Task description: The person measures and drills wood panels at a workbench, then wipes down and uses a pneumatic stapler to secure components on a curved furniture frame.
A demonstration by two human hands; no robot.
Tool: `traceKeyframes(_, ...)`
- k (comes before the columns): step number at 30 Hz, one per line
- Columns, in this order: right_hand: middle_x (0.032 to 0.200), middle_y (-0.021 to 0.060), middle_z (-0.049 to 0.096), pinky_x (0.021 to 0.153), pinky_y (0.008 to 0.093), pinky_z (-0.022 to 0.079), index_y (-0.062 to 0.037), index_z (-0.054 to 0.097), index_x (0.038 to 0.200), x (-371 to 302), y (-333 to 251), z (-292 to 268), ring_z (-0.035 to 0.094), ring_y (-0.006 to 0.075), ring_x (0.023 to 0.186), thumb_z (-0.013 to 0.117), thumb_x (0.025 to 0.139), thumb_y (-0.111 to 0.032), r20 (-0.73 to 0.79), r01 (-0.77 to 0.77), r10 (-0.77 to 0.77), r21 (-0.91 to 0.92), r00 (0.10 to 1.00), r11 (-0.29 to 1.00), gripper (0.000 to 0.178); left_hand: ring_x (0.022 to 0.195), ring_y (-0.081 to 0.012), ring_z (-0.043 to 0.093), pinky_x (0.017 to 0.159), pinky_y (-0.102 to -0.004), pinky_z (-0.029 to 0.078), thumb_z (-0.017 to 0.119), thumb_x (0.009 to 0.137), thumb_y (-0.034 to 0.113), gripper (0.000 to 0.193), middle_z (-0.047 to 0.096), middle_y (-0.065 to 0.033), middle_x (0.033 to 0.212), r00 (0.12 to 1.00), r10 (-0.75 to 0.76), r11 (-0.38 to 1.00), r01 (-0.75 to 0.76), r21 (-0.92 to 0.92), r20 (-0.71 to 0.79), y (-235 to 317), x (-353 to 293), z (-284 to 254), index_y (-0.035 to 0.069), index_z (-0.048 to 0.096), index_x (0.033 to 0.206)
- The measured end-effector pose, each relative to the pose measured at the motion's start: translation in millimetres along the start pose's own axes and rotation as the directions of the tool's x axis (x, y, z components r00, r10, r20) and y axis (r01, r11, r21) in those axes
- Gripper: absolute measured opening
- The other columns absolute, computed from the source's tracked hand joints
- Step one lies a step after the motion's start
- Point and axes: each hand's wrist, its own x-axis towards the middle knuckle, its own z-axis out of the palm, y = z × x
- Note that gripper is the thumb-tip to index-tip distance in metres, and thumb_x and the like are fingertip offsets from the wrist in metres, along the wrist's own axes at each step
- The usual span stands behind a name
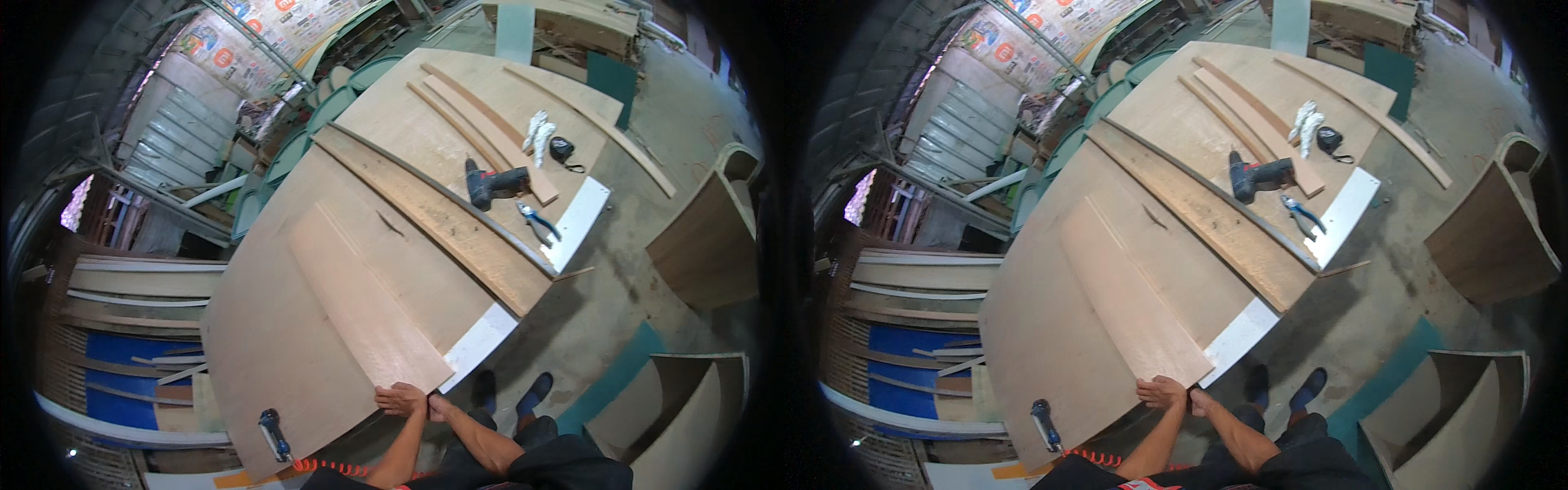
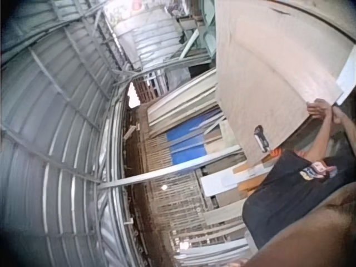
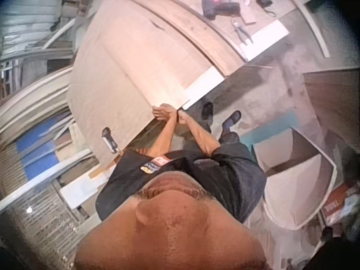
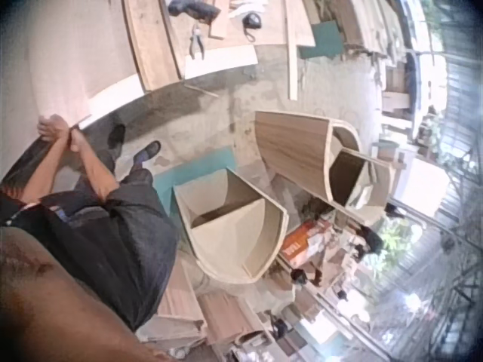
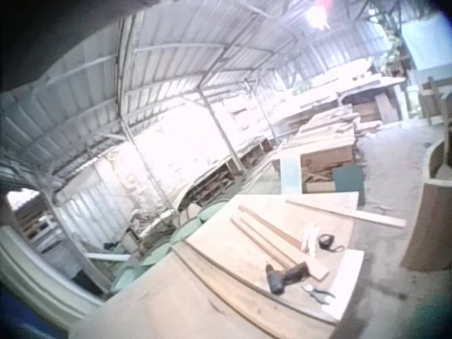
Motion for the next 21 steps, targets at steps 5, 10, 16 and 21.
traceKeyframes(5, 0.117, -0.0002, 0.066, 0.083, 0.0353, 0.056, -0.0086, 0.064, 0.123, -103, -37, -22, 0.061, 0.0142, 0.103, 0.054, 0.104, -0.033, -0.219, -0.043, -0.033, -0.336, 0.975, 0.941, 0.033, 0.123, -0.0368, 0.047, 0.095, -0.0537, 0.042, 0.046, 0.094, 0.021, 0.044, 0.046, -0.0183, 0.129, 0.997, -0.036, 0.999, 0.037, -0.007, 0.067, -4, 1, 8, 0.005, 0.041, 0.134)
traceKeyframes(10, 0.122, 0.0028, 0.066, 0.076, 0.0304, 0.057, -0.0060, 0.065, 0.122, -147, -68, 5, 0.064, 0.0142, 0.101, 0.062, 0.100, -0.042, -0.163, -0.018, -0.098, -0.595, 0.982, 0.803, 0.043, 0.115, -0.0356, 0.049, 0.090, -0.0489, 0.043, 0.047, 0.093, 0.023, 0.042, 0.047, -0.0174, 0.121, 0.998, -0.012, 0.999, 0.010, 0.034, 0.068, 3, 2, -3, 0.004, 0.042, 0.131)
traceKeyframes(16, 0.113, 0.0077, 0.067, 0.071, 0.0330, 0.059, 0.0001, 0.064, 0.117, -153, -54, 40, 0.065, 0.0163, 0.090, 0.060, 0.094, -0.063, -0.240, -0.007, -0.104, -0.420, 0.965, 0.907, 0.067, 0.120, -0.0428, 0.046, 0.099, -0.0537, 0.042, 0.067, 0.084, 0.022, 0.049, 0.050, -0.0283, 0.124, 0.861, 0.214, 0.924, -0.025, -0.382, 0.461, -45, 47, -10, 0.003, 0.044, 0.123)
traceKeyframes(21, 0.112, 0.0059, 0.067, 0.064, 0.0272, 0.057, -0.0011, 0.066, 0.119, -153, -50, 60, 0.064, 0.0126, 0.083, 0.057, 0.095, -0.064, -0.179, -0.010, -0.154, -0.682, 0.972, 0.732, 0.068, 0.116, -0.0423, 0.058, 0.102, -0.0484, 0.046, 0.063, 0.072, 0.006, 0.050, 0.053, -0.0331, 0.126, 0.764, 0.240, 0.845, 0.139, -0.516, 0.599, -77, 31, 0, -0.011, 0.043, 0.115)
